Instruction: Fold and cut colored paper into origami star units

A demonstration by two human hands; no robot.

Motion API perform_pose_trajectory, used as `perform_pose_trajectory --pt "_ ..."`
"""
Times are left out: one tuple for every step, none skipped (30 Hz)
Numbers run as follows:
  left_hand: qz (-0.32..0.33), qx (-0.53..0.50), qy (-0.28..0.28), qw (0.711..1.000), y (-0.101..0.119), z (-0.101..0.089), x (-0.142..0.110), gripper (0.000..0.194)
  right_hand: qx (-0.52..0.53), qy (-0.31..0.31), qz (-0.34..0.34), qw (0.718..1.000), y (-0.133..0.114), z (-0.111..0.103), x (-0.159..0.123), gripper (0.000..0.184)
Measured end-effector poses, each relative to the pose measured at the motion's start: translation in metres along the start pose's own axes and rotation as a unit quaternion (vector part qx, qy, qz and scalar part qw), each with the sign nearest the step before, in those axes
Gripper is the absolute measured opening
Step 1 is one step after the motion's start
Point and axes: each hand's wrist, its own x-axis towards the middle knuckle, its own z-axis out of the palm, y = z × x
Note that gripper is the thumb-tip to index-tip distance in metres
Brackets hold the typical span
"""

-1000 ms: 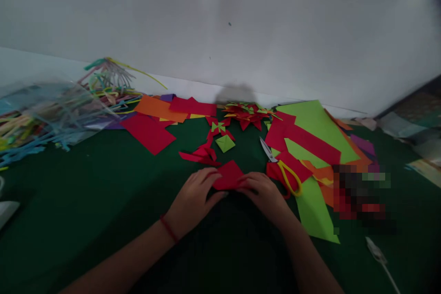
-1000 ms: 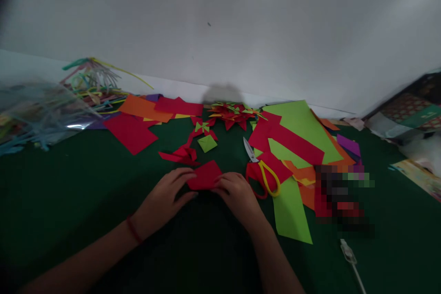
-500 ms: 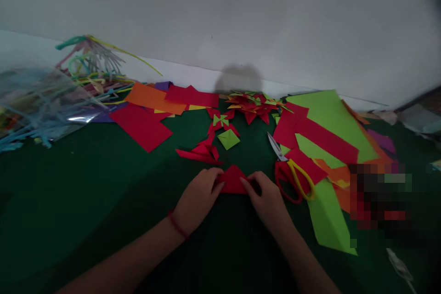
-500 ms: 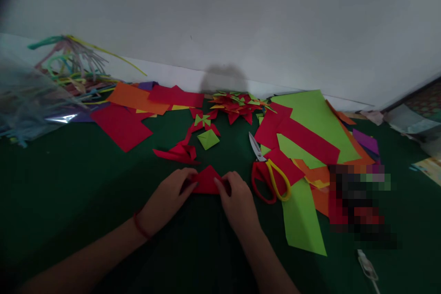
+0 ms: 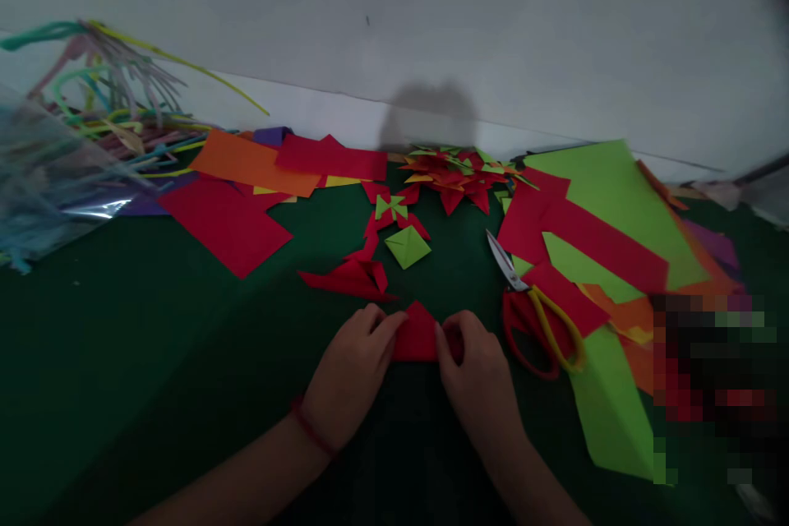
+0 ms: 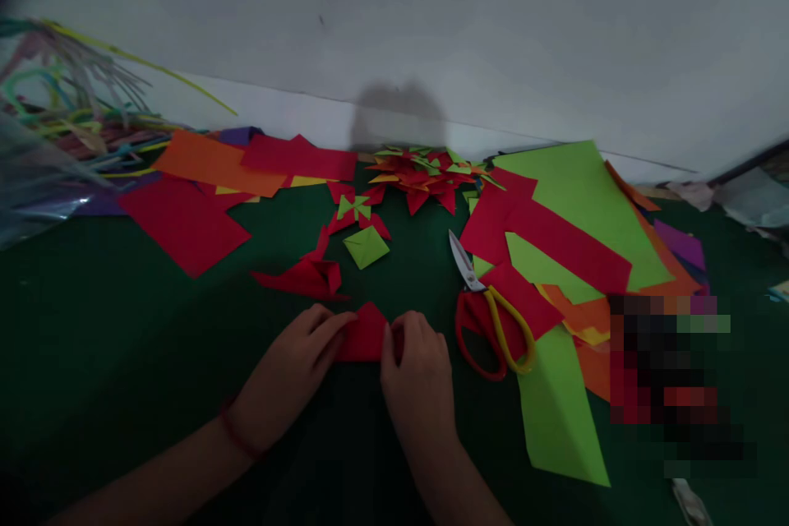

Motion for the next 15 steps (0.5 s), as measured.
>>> perform_pose_trajectory --pt "-0.002 -0.001 -0.001 1.0 -0.0002 0.0001 0.0 0.03 -0.002 0.0 -0.001 1.0 0.0004 0.0002 -0.0002 0.006" --pt "-0.003 -0.002 -0.002 1.0 -0.0003 0.0003 -0.0002 0.03 -0.003 -0.001 -0.001 1.0 0.0007 0.0003 -0.0003 0.005" --pt "-0.003 -0.001 -0.004 1.0 -0.0004 0.0005 -0.0005 0.031 -0.002 -0.002 -0.002 1.0 0.0011 0.0003 -0.0003 0.005" --pt "-0.001 0.001 -0.005 1.0 -0.0006 0.0008 -0.001 0.032 -0.002 -0.001 -0.002 1.0 0.0013 0.0004 -0.0002 0.004" --pt "0.001 0.003 -0.006 1.0 -0.0008 0.0012 -0.0015 0.034 -0.001 0.0 -0.002 1.0 0.0015 0.0006 -0.0001 0.004" --pt "0.004 0.004 -0.01 1.0 -0.0011 0.0016 -0.002 0.036 -0.001 0.002 -0.001 1.0 0.0017 0.0008 0.0001 0.005" --pt "0.006 0.004 -0.013 1.0 -0.0015 0.002 -0.0025 0.039 0.0 0.005 0.0 1.0 0.0018 0.001 0.0003 0.006" --pt "0.009 0.005 -0.017 1.0 -0.0019 0.0025 -0.0029 0.041 0.0 0.007 0.002 1.0 0.002 0.0013 0.0005 0.006" --pt "0.013 0.006 -0.019 1.0 -0.0024 0.0029 -0.0032 0.043 0.0 0.01 0.002 1.0 0.0023 0.0017 0.0006 0.007" --pt "0.016 0.009 -0.02 1.0 -0.0029 0.0034 -0.0035 0.044 0.001 0.013 0.0 1.0 0.0026 0.0021 0.0005 0.008" --pt "0.021 0.013 -0.019 1.0 -0.0033 0.0039 -0.0037 0.045 0.003 0.014 -0.003 1.0 0.0029 0.0025 0.0004 0.008" --pt "0.026 0.018 -0.017 0.999 -0.0037 0.0044 -0.0039 0.045 0.005 0.017 -0.006 1.0 0.0032 0.0029 0.0003 0.009" --pt "0.03 0.024 -0.016 0.999 -0.0041 0.005 -0.0042 0.046 0.006 0.02 -0.01 1.0 0.0035 0.0033 0.0001 0.01" --pt "0.034 0.029 -0.015 0.999 -0.0045 0.0056 -0.0045 0.046 0.005 0.024 -0.014 1.0 0.0037 0.0037 -0.0001 0.012" --pt "0.035 0.033 -0.016 0.999 -0.0048 0.0063 -0.0048 0.047 0.004 0.025 -0.016 1.0 0.0037 0.0039 -0.0001 0.013"
